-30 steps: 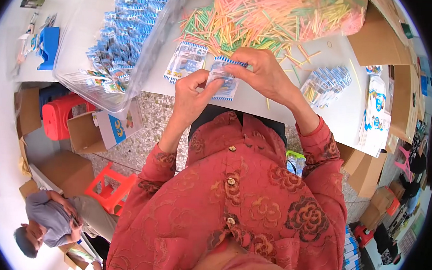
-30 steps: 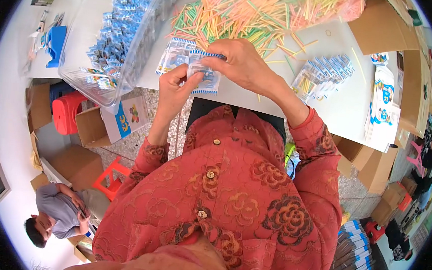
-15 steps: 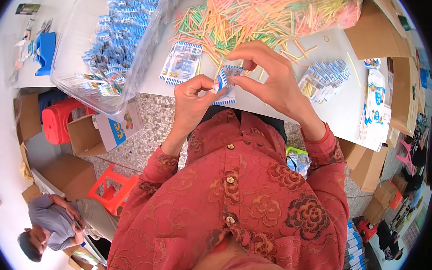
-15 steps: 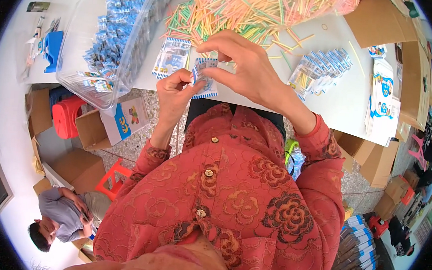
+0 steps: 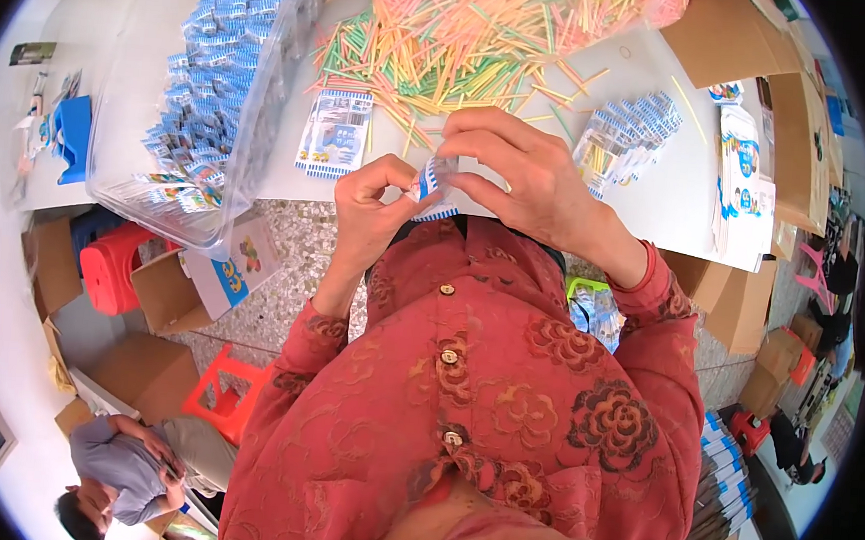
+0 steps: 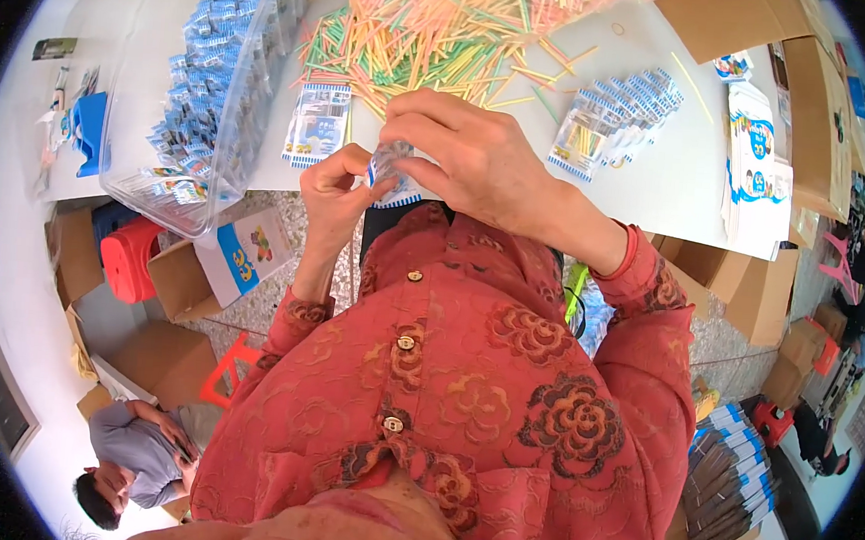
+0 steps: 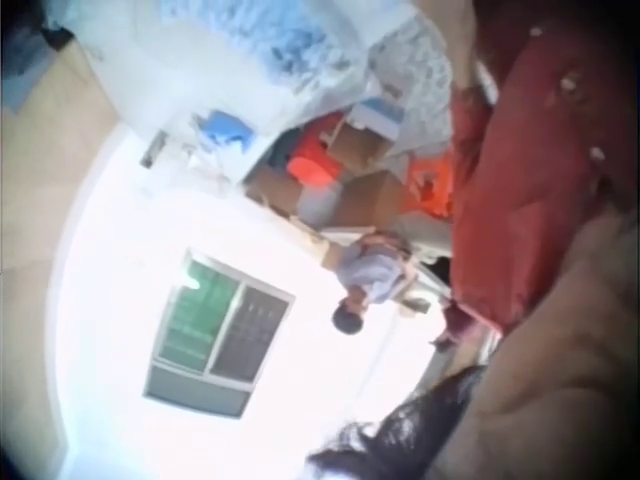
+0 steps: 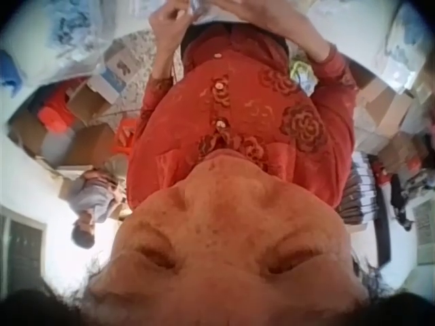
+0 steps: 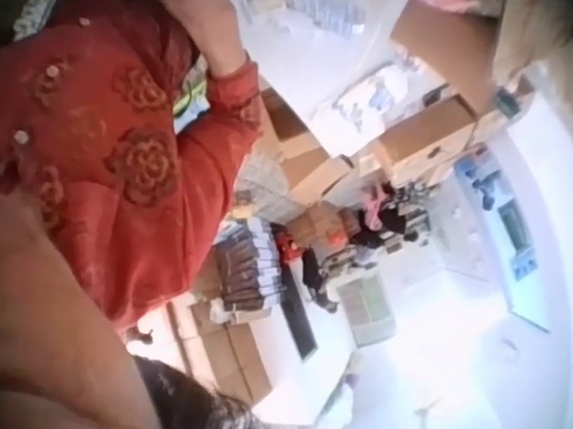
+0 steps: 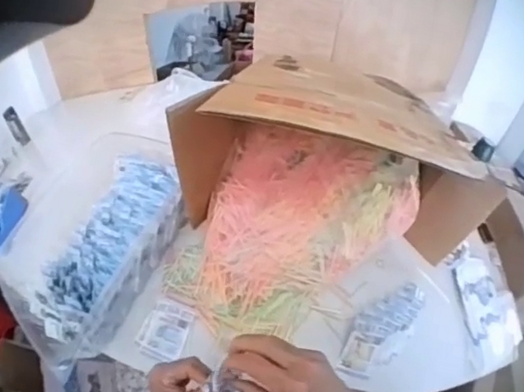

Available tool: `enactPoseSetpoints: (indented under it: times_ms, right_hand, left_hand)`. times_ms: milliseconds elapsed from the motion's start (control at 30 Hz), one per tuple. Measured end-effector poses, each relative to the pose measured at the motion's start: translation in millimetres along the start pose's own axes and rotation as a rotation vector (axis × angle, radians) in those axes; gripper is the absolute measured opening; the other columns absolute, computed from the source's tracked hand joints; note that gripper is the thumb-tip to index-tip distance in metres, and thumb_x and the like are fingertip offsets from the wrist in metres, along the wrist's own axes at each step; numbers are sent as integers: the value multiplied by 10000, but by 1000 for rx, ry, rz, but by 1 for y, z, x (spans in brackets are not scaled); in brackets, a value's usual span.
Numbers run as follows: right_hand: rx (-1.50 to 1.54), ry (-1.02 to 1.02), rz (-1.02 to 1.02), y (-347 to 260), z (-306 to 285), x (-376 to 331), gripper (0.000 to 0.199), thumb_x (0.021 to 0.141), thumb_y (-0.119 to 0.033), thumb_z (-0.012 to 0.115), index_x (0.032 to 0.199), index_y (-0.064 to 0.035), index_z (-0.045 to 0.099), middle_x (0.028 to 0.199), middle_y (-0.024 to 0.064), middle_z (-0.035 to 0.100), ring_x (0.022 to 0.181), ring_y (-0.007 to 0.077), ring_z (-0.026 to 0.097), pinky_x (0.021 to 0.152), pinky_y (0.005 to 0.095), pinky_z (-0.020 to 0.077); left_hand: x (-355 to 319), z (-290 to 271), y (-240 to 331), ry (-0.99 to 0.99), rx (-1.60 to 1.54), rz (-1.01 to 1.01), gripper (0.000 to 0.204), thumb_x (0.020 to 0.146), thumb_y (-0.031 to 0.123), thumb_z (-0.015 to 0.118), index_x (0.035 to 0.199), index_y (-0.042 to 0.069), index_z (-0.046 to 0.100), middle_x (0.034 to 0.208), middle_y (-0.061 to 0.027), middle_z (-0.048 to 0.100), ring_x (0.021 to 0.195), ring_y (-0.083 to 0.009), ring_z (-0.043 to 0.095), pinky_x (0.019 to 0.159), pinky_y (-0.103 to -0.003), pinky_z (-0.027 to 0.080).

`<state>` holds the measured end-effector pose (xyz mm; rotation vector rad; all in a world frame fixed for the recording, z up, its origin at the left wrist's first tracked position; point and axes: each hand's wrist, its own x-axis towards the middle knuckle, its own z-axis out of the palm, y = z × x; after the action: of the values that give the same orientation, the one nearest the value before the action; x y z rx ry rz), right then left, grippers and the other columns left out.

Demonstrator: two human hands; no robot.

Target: Inserting colorful plastic sticks into small printed plastic packets and placing them into a cardboard box.

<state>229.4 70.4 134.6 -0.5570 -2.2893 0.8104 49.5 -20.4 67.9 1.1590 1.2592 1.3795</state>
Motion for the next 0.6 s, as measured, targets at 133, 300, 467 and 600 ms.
enactPoseSetpoints:
  times_ms: [133, 300, 467, 600]
  right_hand:
    - [22, -18, 28, 2, -3, -4, 233, 722, -14, 715, 938, -38, 631, 1000, 79, 610, 835, 243, 634, 688, 319, 525]
    - [-46, 27, -37, -4, -4, -9, 169, 727, -7, 697, 885, -34, 643, 950, 77, 621, 751, 229, 639, 614, 304, 519]
    - [-191, 8, -166, -8, 1, -22, 128, 762, -22, 660, 888, -23, 635, 920, 89, 627, 700, 236, 638, 569, 307, 520]
    - [-163, -39, -18, -13, 7, -30, 157, 751, -26, 670, 895, -17, 609, 903, 90, 624, 693, 246, 633, 571, 320, 521]
  left_hand:
    - [0, 3, -1, -39, 24, 22, 131, 738, -39, 723, 705, 8, 606, 685, -6, 622, 635, -49, 548, 586, -206, 436]
    - [-1, 3, -5, -52, 46, 24, 109, 741, -56, 704, 731, 7, 616, 712, -19, 626, 650, -56, 549, 597, -212, 443]
    - [-2, 9, 4, 18, 210, 74, 74, 754, -66, 671, 792, -14, 635, 743, -33, 628, 656, -77, 551, 603, -224, 450]
    - [-10, 14, 3, 50, 268, 86, 87, 740, -73, 669, 785, -10, 631, 741, -50, 628, 641, -105, 562, 598, -228, 450]
